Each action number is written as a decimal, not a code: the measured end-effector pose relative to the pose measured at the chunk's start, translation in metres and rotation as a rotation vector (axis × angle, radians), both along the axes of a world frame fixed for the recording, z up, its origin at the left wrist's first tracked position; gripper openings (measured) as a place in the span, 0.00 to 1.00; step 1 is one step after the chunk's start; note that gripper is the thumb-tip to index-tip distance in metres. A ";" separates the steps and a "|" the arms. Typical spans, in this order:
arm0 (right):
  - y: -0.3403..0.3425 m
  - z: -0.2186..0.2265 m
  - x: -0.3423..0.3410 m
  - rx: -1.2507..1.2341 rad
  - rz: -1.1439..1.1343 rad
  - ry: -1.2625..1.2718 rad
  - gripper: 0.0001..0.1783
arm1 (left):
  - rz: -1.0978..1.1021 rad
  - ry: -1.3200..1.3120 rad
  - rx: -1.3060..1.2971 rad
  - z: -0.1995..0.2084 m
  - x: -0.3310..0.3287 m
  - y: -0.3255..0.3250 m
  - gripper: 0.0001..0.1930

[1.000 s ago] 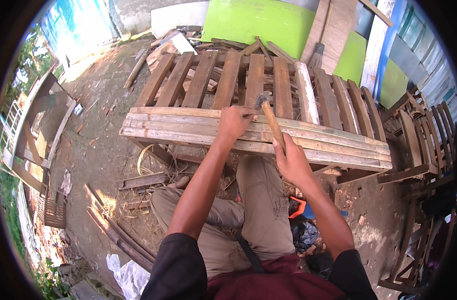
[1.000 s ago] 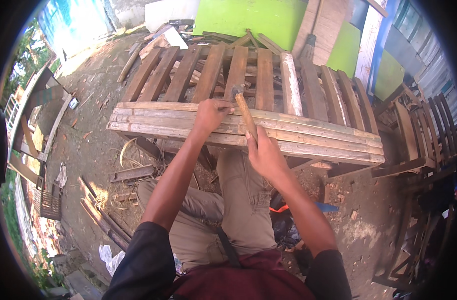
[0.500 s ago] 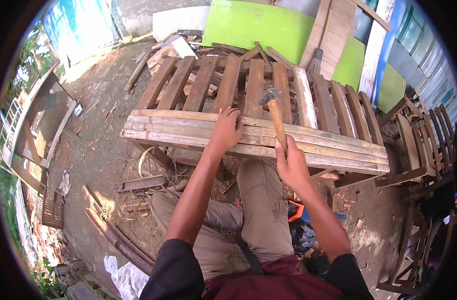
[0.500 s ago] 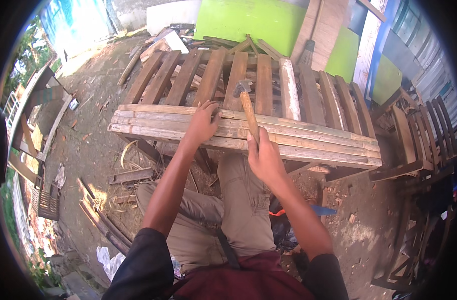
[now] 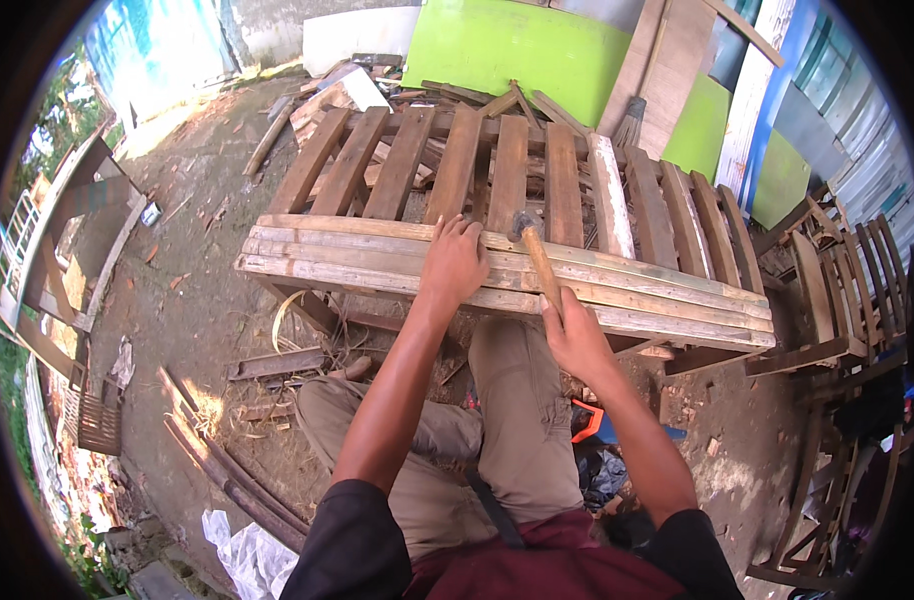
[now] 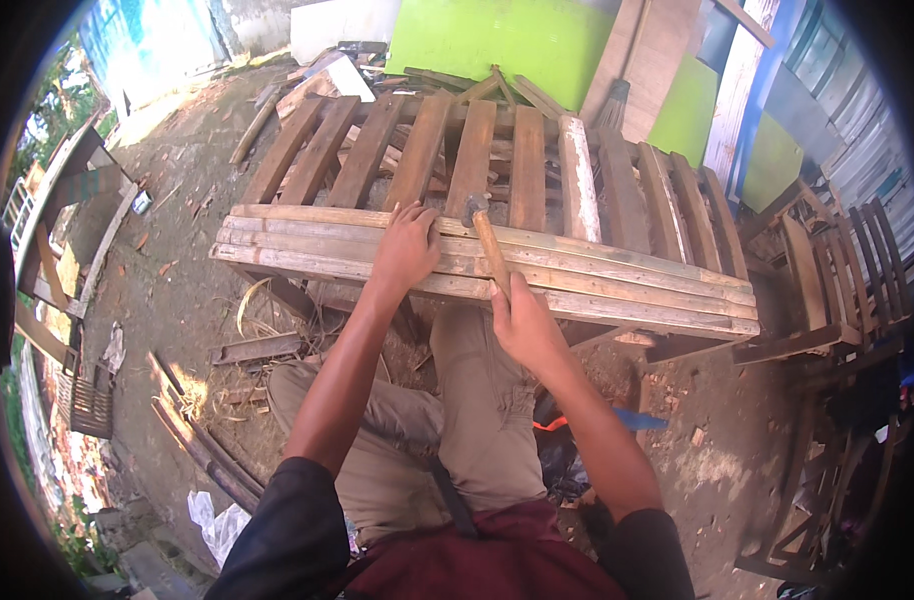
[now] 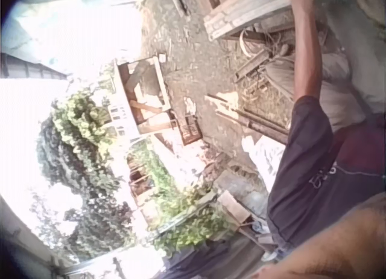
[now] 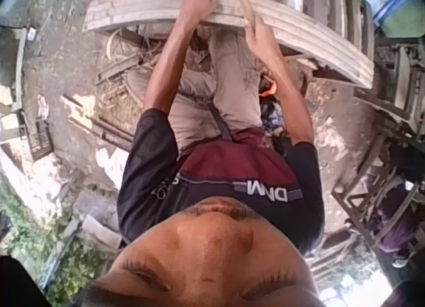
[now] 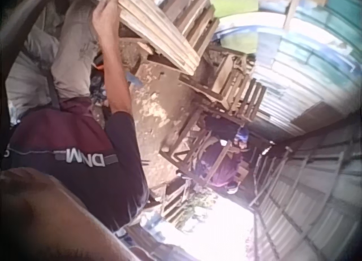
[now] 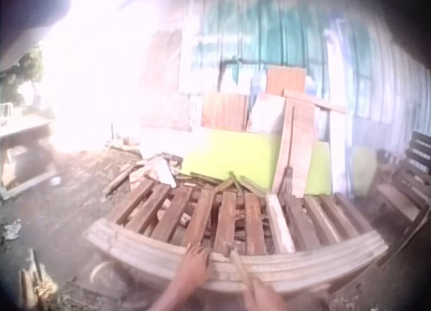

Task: The person sits on the ground and repeatedly hammers nails into a wooden pallet. They pick up nails from a plastic bag, place them on the pallet, and strike them with a hammer. The person continues this process across multiple nails.

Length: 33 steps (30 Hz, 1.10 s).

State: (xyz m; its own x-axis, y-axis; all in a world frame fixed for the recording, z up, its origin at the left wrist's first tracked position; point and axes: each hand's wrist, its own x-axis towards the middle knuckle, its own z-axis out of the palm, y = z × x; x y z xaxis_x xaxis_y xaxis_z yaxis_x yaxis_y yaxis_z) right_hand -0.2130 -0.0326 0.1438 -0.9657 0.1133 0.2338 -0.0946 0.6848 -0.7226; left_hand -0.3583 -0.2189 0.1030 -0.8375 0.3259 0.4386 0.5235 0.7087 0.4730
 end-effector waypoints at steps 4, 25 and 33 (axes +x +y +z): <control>-0.008 0.015 0.003 -0.148 -0.077 0.053 0.16 | 0.007 0.013 0.014 -0.001 -0.002 -0.004 0.17; -0.018 0.028 0.021 -0.597 0.056 -0.070 0.26 | 0.006 -0.003 0.025 0.001 0.001 -0.005 0.17; -0.014 0.033 0.006 -0.325 -0.008 -0.220 0.29 | 0.012 0.010 0.027 0.000 0.000 -0.008 0.16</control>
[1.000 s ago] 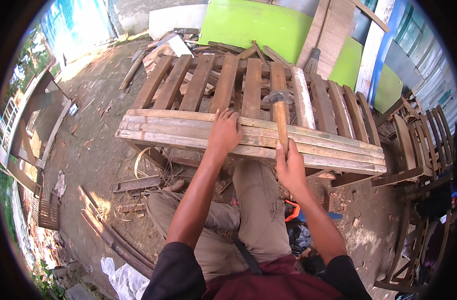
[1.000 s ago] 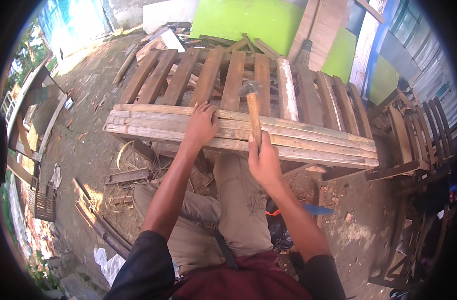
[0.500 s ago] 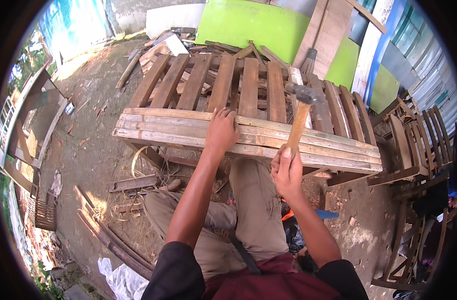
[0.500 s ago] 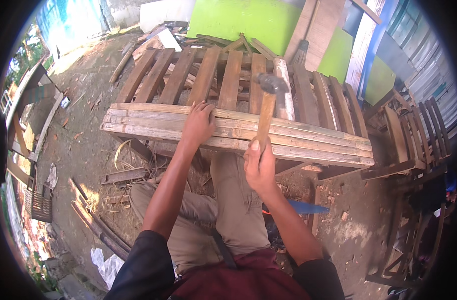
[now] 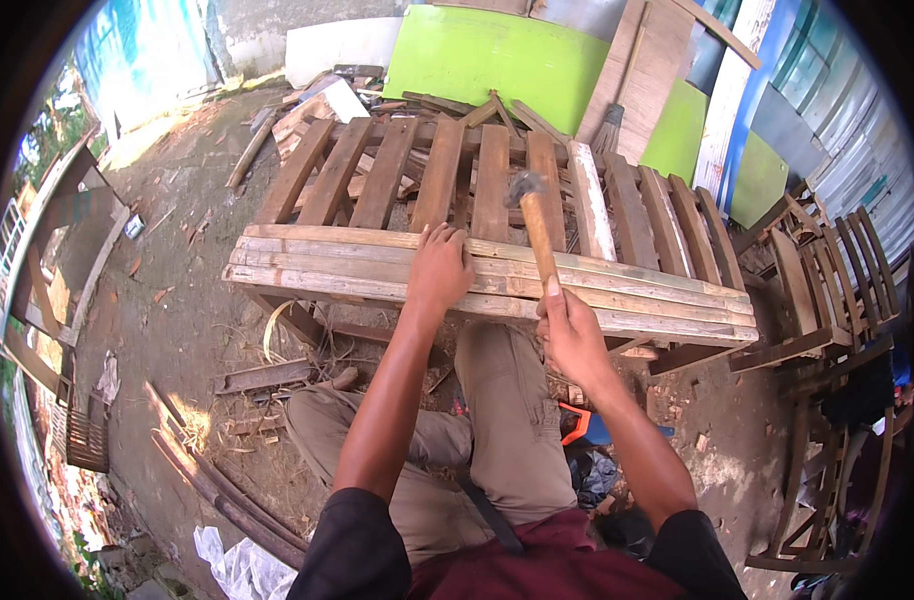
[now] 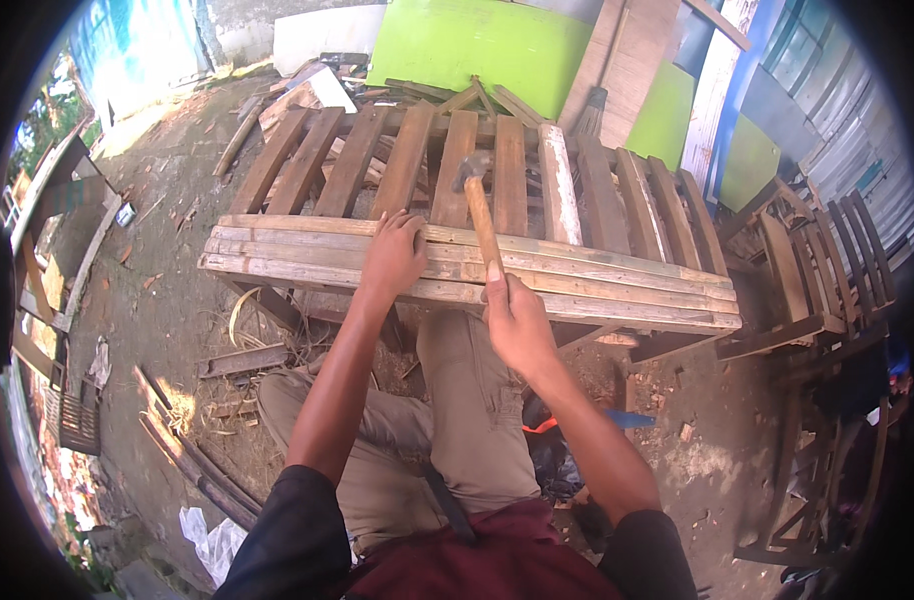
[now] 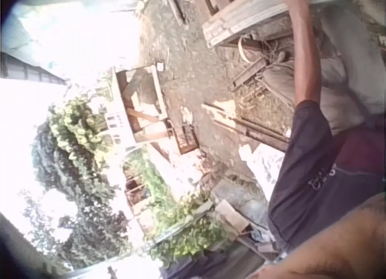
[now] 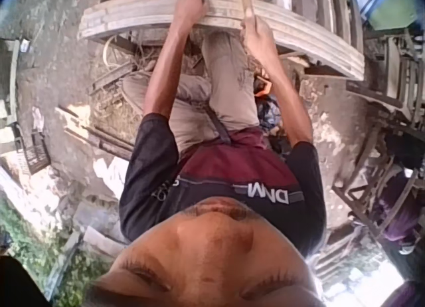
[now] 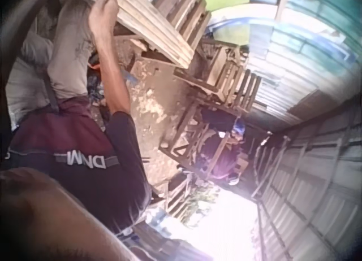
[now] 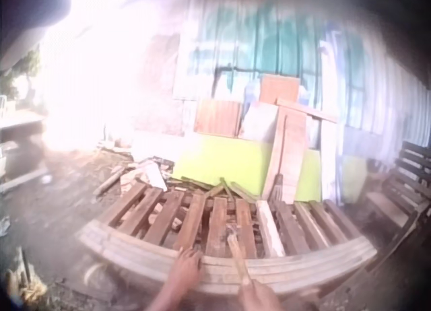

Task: The person sits on the ground and repeatedly hammers nails into a wooden pallet. They pick up nails from a plastic bag, place them on the pallet, and strike them with a hammer. The person continues this process across multiple nails.

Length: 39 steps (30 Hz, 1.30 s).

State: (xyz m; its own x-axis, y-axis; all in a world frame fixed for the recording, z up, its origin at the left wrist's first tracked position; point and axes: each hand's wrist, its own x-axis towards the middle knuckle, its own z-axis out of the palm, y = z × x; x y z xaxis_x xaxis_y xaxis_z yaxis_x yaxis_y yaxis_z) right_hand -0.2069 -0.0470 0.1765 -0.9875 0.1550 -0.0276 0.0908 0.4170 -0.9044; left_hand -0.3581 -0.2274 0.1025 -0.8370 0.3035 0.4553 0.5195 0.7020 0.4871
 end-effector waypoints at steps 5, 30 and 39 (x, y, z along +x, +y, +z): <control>0.018 -0.048 0.006 0.312 0.055 0.211 0.30 | -0.025 0.010 -0.006 0.002 -0.001 0.011 0.17; 0.003 0.002 -0.011 0.131 0.092 -0.235 0.31 | 0.034 -0.041 -0.083 -0.002 -0.002 -0.002 0.30; 0.007 0.004 0.034 -0.406 -0.036 -0.121 0.28 | 0.027 -0.127 0.058 0.008 0.015 -0.006 0.24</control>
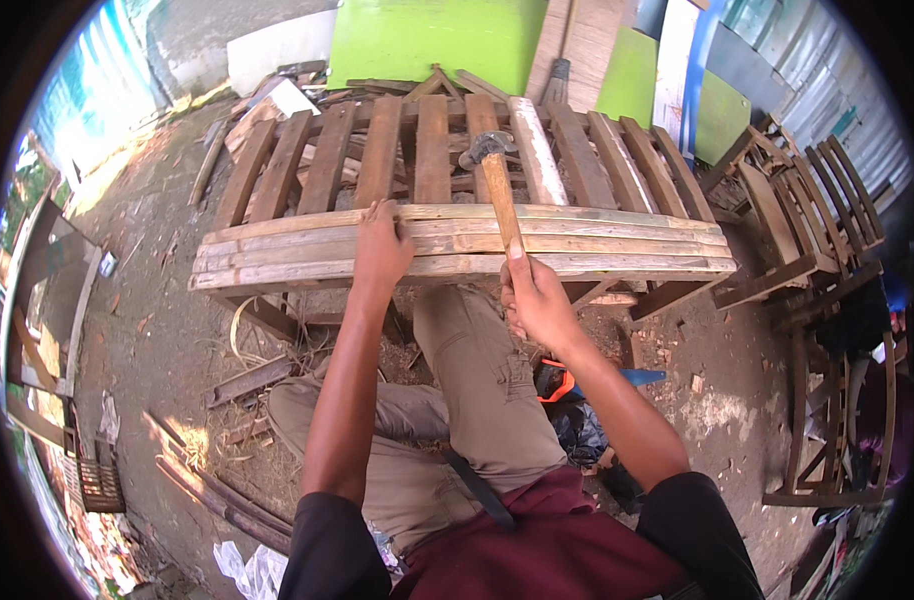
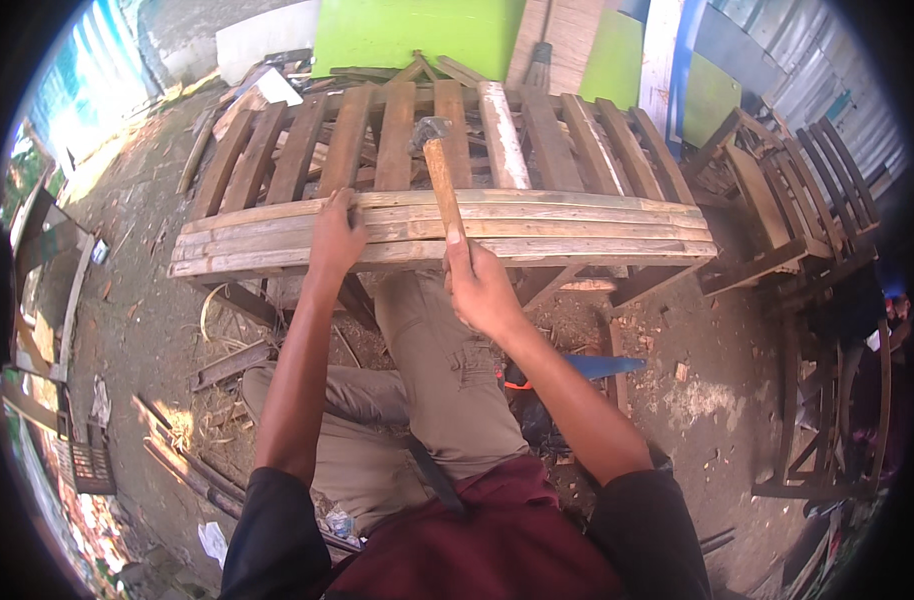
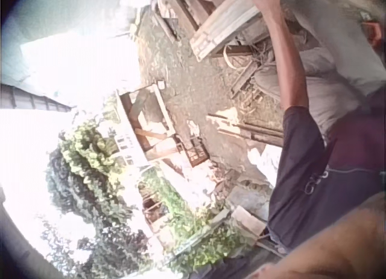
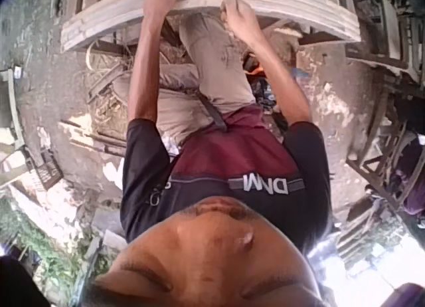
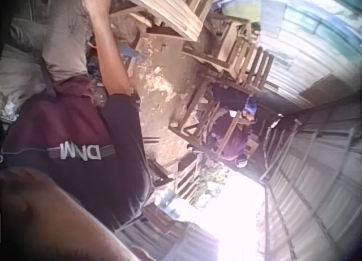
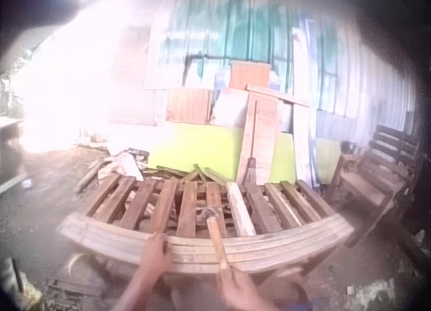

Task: The person sits on the ground and repeatedly hammers nails into a wooden pallet. They pick up nails from a plastic bag, place them on the pallet, and strike them with a hammer. The person continues this process across multiple nails.

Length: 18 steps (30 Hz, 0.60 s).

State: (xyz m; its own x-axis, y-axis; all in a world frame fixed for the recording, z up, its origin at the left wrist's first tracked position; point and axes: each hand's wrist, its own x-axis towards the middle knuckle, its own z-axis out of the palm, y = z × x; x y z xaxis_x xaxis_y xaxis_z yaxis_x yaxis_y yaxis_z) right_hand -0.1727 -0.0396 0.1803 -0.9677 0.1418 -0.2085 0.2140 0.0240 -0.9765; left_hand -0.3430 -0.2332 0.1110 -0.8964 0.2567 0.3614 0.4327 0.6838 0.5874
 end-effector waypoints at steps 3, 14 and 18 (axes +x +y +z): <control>0.031 -0.053 0.028 0.539 -0.304 0.363 0.25 | -0.071 0.062 0.059 -0.001 0.032 0.016 0.22; 0.104 -0.035 0.048 0.834 -0.233 0.084 0.20 | -0.094 0.119 -0.199 -0.011 0.101 0.081 0.33; 0.072 -0.003 0.033 0.329 -0.233 0.321 0.21 | -0.007 0.107 -0.268 -0.010 0.084 0.086 0.33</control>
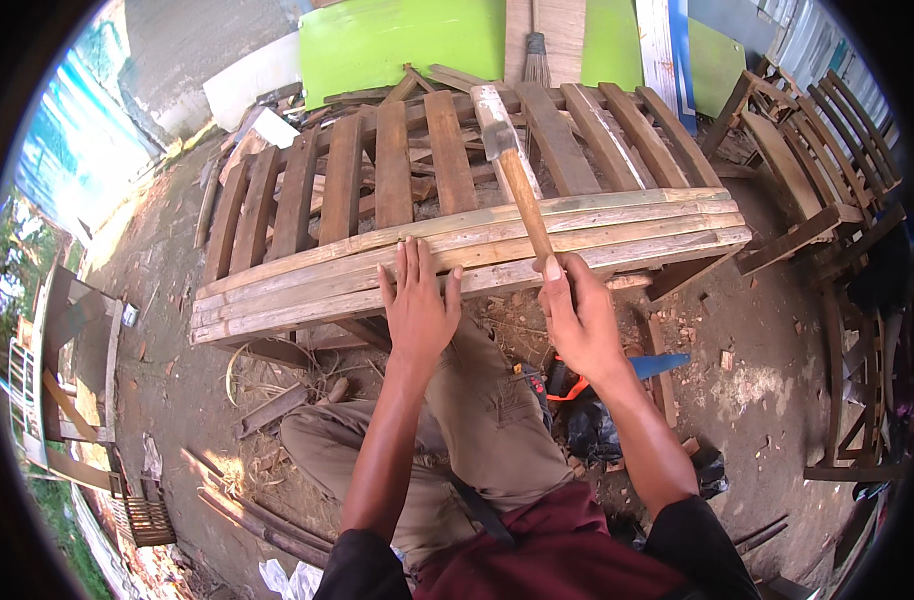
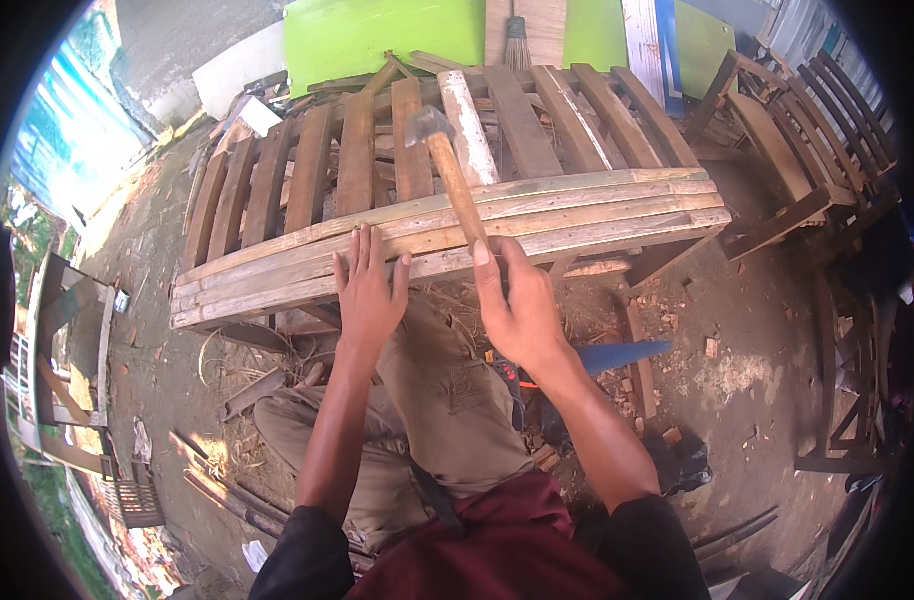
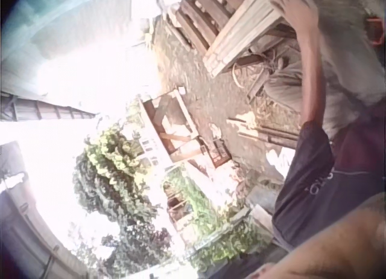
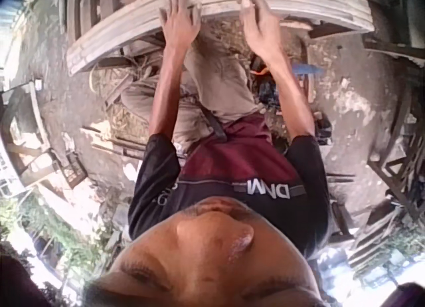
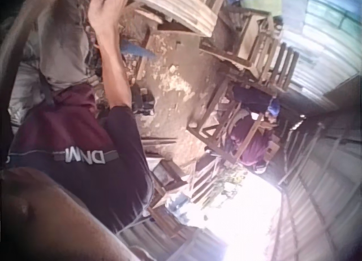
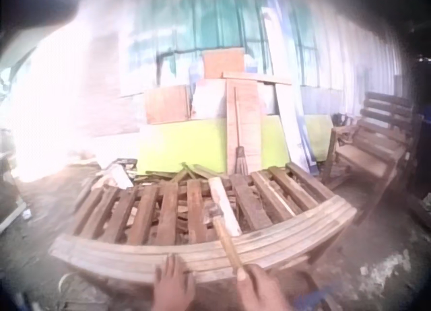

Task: The person sits on the ground and repeatedly hammers nails into a wooden pallet. They pick up nails from a plastic bag, place them on the pallet, and strike them with a hammer. The person continues this process across multiple nails.

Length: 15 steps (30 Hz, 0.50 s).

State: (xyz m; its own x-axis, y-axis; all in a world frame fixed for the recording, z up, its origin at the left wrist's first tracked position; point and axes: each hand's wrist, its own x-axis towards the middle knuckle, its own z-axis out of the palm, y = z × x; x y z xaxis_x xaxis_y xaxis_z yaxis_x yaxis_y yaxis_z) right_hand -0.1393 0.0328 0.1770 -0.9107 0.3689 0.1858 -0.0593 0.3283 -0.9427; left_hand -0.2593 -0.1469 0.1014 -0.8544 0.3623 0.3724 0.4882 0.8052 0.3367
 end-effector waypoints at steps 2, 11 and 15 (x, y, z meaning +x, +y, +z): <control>-0.016 0.015 -0.004 0.124 0.048 0.162 0.21 | 0.031 -0.029 -0.067 0.004 -0.010 0.000 0.32; -0.011 0.001 -0.024 -0.228 0.221 -0.363 0.30 | 0.071 0.066 -0.067 0.001 -0.015 0.006 0.28; -0.002 -0.019 -0.032 -0.064 0.192 -0.339 0.33 | 0.031 0.047 -0.042 0.002 -0.013 0.009 0.28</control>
